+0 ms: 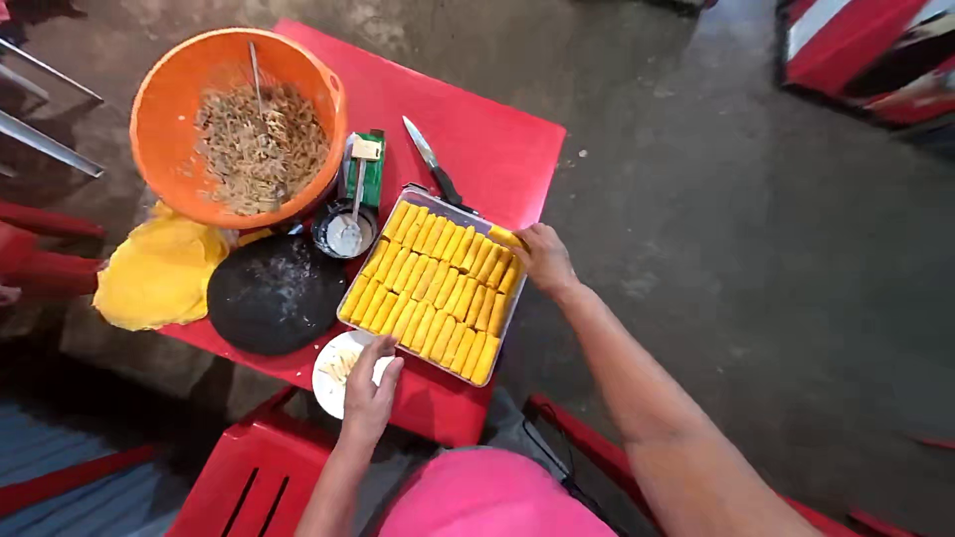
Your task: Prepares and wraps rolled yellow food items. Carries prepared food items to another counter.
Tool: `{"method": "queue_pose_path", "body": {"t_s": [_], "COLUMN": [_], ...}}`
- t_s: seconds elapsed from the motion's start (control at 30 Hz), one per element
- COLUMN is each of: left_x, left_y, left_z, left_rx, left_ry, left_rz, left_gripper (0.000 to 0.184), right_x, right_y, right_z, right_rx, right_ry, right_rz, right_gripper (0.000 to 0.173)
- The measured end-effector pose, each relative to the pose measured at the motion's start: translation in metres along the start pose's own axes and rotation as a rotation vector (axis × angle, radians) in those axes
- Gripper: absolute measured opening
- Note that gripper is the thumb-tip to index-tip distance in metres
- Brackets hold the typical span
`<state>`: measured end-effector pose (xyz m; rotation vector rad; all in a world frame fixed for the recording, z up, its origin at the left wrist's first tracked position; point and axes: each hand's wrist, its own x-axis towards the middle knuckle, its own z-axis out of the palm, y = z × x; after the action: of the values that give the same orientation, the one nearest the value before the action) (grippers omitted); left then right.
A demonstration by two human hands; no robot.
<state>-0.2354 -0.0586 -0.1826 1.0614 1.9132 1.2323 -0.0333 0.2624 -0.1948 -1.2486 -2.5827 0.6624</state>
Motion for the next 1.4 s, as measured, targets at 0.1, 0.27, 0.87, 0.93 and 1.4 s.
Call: {"method": "queue_pose_path", "body": {"t_s": [0.1,0.27,0.87,0.93,1.4], "left_x": [-0.006,-0.011,0.125,0.134,0.141], "left_y": [-0.003,-0.006,-0.015,-0.016,-0.011], "left_z": [-0.002,0.002,-0.036,-0.035,-0.037], "left_rx": [-0.011,0.014,0.524,0.537,0.157], "left_ry": [0.033,0.062,-0.134,-0.175,-0.141], "left_rz": [-0.034,-0.042,-0.237,-0.266,-0.467], "left_gripper": [0.038,0.036,0.038,0.039,0.041], "right_x": [0.007,0.008,-0.128,-0.14,-0.137], "right_y": [0.012,0.018,-0.025,-0.042,-0.059], "right_z": [0.01,0.023,0.06,0.07,0.085], "right_rx": [-0.054,-0.08,0.595,0.673,0.836], "right_ry": [0.002,0.041,0.149,0.147,0.315], "right_rz": [-0.04,-0.08,0.518,0.534,0.725], "right_gripper": [0.024,0.025,0.05,0.05,0.054]}}
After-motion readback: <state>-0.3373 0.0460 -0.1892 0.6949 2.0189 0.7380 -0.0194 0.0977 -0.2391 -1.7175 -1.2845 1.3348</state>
